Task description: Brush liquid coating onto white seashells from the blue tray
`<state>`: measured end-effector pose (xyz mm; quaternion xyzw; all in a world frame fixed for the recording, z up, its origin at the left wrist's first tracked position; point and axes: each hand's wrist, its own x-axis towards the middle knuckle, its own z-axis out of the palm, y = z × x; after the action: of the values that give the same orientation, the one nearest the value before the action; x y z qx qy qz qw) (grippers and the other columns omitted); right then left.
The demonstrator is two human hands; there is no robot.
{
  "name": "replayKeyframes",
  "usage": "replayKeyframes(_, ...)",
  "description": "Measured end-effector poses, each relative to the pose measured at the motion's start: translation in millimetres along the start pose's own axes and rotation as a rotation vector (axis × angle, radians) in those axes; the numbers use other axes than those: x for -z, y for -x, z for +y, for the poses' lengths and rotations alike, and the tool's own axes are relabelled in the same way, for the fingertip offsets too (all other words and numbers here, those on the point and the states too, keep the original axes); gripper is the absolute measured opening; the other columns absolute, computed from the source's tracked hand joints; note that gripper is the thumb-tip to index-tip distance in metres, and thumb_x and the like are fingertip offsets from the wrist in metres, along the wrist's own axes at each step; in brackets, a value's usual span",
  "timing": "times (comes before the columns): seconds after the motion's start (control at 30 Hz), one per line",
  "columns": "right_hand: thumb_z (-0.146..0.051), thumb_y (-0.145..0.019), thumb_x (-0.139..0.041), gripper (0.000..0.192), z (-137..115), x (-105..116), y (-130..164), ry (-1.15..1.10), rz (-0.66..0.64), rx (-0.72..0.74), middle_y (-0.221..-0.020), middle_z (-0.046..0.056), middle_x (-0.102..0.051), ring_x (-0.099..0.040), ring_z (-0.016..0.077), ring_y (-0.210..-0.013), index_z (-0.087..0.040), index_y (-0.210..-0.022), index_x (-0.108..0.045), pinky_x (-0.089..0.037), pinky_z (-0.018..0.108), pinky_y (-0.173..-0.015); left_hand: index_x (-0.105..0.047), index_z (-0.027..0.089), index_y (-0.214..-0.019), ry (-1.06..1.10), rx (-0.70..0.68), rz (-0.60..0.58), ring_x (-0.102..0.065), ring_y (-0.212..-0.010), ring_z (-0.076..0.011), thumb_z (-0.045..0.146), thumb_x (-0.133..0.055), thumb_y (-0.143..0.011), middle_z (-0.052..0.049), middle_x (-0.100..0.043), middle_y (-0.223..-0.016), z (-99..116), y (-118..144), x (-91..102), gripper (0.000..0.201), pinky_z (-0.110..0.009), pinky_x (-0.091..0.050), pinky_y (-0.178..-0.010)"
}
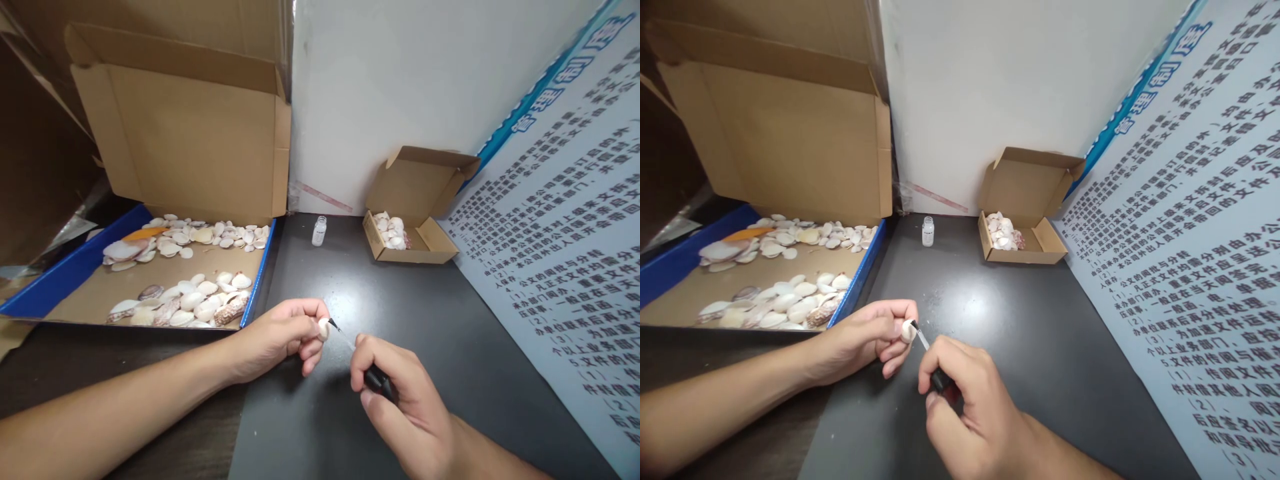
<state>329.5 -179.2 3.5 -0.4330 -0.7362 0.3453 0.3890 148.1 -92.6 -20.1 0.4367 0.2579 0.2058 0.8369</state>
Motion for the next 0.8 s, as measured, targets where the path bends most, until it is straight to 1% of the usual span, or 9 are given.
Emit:
replayKeyframes(0.07,-0.012,-0.07,-0.04,0.012,0.1,0.1,-0.7,-0.023,-0.016,0.047,-0.064,-0.003,-0.044,-0.041,0.0106,-0.056,-0.02,-0.075,-0.046,-0.033,0.022,-0.052,-0.049,0.018,-0.076,0.003,0.004,0.0,-0.051,-0.047,-0.01,0.028,-0.062,-0.077,0.005,-0.05,-0.051,0.6,0.1,-0.4,0.017,-0.022,-0.04,-0.052)
replayKeyframes(0.1,-0.011,-0.07,-0.04,0.012,0.5,0.0,-0.8,-0.025,-0.03,0.038,-0.064,-0.003,-0.045,-0.041,0.0106,-0.056,-0.02,-0.075,-0.046,-0.032,0.022,-0.052,-0.049,0.018,-0.077,0.007,0.005,-0.002,-0.052,-0.047,-0.0106,0.028,-0.061,-0.077,0.005,-0.051,-0.051,0.8,0.1,-0.5,0.016,-0.022,-0.041,-0.052)
replayKeyframes(0.2,-0.009,-0.07,-0.041,0.013,2.1,-0.6,-0.2,0.008,-0.049,-0.087,-0.06,-0.005,-0.042,-0.036,0.0099,-0.052,-0.021,-0.073,-0.044,-0.028,0.022,-0.048,-0.049,0.018,-0.076,0.023,-0.003,-0.003,-0.054,-0.047,-0.0119,0.027,-0.059,-0.077,0.004,-0.053,-0.051,1.0,0.1,-1.1,0.014,-0.023,-0.041,-0.051)
replayKeyframes(0.23,-0.009,-0.071,-0.041,0.013,2.5,-0.7,0.1,0.013,-0.041,-0.1,-0.059,-0.005,-0.041,-0.036,0.0099,-0.051,-0.021,-0.073,-0.044,-0.028,0.022,-0.048,-0.049,0.018,-0.075,0.027,-0.01,0.0,-0.054,-0.046,-0.0119,0.026,-0.059,-0.076,0.004,-0.051,-0.05,1.0,0.1,-1.3,0.013,-0.023,-0.041,-0.051)
replayKeyframes(0.4,-0.008,-0.07,-0.039,0.014,3.8,-0.9,0.0,-0.02,-0.056,0.044,-0.066,-0.003,-0.046,-0.041,0.0103,-0.057,-0.02,-0.074,-0.045,-0.031,0.023,-0.053,-0.047,0.018,-0.067,0.036,-0.036,0.034,-0.045,-0.041,-0.0085,0.022,-0.06,-0.072,0.009,-0.037,-0.045,0.9,0.6,-1.5,0.015,-0.02,-0.03,-0.046)
replayKeyframes(0.57,-0.007,-0.066,-0.039,0.014,5.3,-1.2,0.1,0.04,-0.055,-0.083,-0.061,-0.004,-0.04,-0.035,0.01,-0.054,-0.021,-0.07,-0.04,-0.025,0.024,-0.05,-0.048,0.018,-0.066,0.064,-0.02,0.05,-0.042,-0.042,-0.0079,0.021,-0.059,-0.072,0.008,-0.035,-0.046,2.1,0.4,-2.0,0.013,-0.02,-0.029,-0.047)
replayKeyframes(0.63,-0.007,-0.066,-0.039,0.014,5.0,-1.2,0.7,0.022,-0.043,-0.066,-0.06,-0.005,-0.038,-0.034,0.01,-0.053,-0.021,-0.069,-0.038,-0.025,0.024,-0.05,-0.048,0.018,-0.065,0.067,-0.021,0.058,-0.04,-0.042,-0.0076,0.021,-0.06,-0.071,0.008,-0.035,-0.046,2.5,0.3,-2.6,0.013,-0.02,-0.028,-0.047)
replayKeyframes(0.73,-0.007,-0.067,-0.039,0.014,4.4,-1.5,1.1,0.006,-0.019,0.013,-0.064,-0.004,-0.042,-0.038,0.0101,-0.055,-0.02,-0.071,-0.041,-0.028,0.024,-0.052,-0.048,0.018,-0.065,0.065,-0.019,0.068,-0.04,-0.042,-0.0076,0.021,-0.06,-0.072,0.008,-0.035,-0.046,2.7,0.2,-2.8,0.014,-0.02,-0.027,-0.047)
replayKeyframes(0.8,-0.007,-0.068,-0.039,0.014,4.8,-1.6,0.7,0.025,-0.01,0.002,-0.064,-0.004,-0.042,-0.038,0.0101,-0.056,-0.02,-0.071,-0.041,-0.027,0.024,-0.052,-0.047,0.019,-0.066,0.063,-0.016,0.065,-0.041,-0.042,-0.0078,0.021,-0.06,-0.072,0.008,-0.035,-0.046,2.7,0.2,-2.5,0.015,-0.02,-0.027,-0.047)
